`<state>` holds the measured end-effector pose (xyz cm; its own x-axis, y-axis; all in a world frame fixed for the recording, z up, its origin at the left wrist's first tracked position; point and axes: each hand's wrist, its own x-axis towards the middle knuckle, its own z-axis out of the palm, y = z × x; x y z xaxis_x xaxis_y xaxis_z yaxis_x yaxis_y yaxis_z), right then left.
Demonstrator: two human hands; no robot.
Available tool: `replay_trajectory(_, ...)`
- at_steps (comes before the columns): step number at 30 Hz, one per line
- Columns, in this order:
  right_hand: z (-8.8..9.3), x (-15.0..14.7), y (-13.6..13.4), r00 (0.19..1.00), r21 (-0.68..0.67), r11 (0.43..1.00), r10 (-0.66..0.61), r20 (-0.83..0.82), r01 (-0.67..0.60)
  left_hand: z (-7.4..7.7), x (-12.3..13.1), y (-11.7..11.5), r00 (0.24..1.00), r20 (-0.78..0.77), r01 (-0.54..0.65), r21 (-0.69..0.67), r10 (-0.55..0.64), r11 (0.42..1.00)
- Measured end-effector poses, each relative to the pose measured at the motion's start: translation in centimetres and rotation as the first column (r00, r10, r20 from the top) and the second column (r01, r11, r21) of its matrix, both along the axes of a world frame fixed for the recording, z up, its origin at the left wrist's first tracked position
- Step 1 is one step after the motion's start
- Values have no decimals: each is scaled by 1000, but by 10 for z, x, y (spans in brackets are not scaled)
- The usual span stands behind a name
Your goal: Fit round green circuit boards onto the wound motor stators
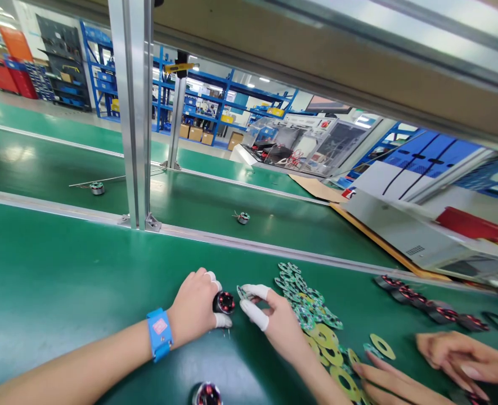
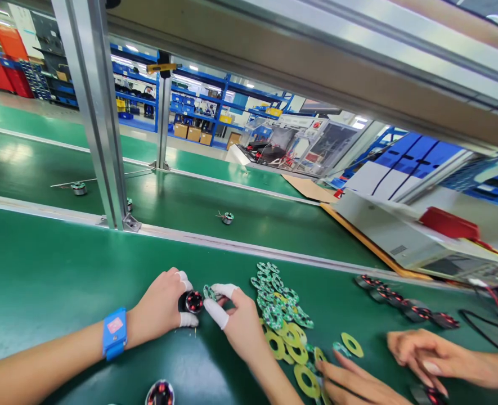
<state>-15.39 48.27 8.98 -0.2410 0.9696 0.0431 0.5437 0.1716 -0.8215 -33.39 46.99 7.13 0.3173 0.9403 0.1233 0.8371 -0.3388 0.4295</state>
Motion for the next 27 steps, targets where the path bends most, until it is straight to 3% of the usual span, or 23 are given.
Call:
replay_trajectory(3, -1, -9, -2, 997, 12, 997, 71, 33, -71, -2, 0, 1, 1000, -7, 9, 7, -9, 1000)
replay_trajectory(7, -3, -15, -7, 970, 124, 978, 142, 197, -168, -3, 0, 0, 1000, -2, 8, 29, -8, 1000)
replay_trajectory(11, -8, -11, -9, 909, 249, 946, 94, 405, -209, -4, 0, 0, 1000, 14, 5, 41, -5, 999)
replay_trajectory(15, -15, -5, -10, 863, 345, 900, 62, 501, -265, -4, 0, -1, 1000, 10, 11, 39, -11, 999)
replay_trajectory(17, -17, -5, -10, 863, 366, 891, 55, 502, -270, -4, 0, -1, 1000, 3, 13, 36, -14, 999)
replay_trajectory(20, -14, -9, -9, 892, 314, 921, 73, 446, -233, -5, 0, -1, 1000, -6, 11, 33, -11, 999)
replay_trajectory(23, -5, -14, -6, 937, 193, 952, 174, 302, -239, -5, 0, -1, 1000, -5, 10, 40, -10, 999)
replay_trajectory(27, 7, -16, -2, 941, 118, 947, 270, 202, -297, -4, -1, -1, 1000, 4, 15, 54, -15, 998)
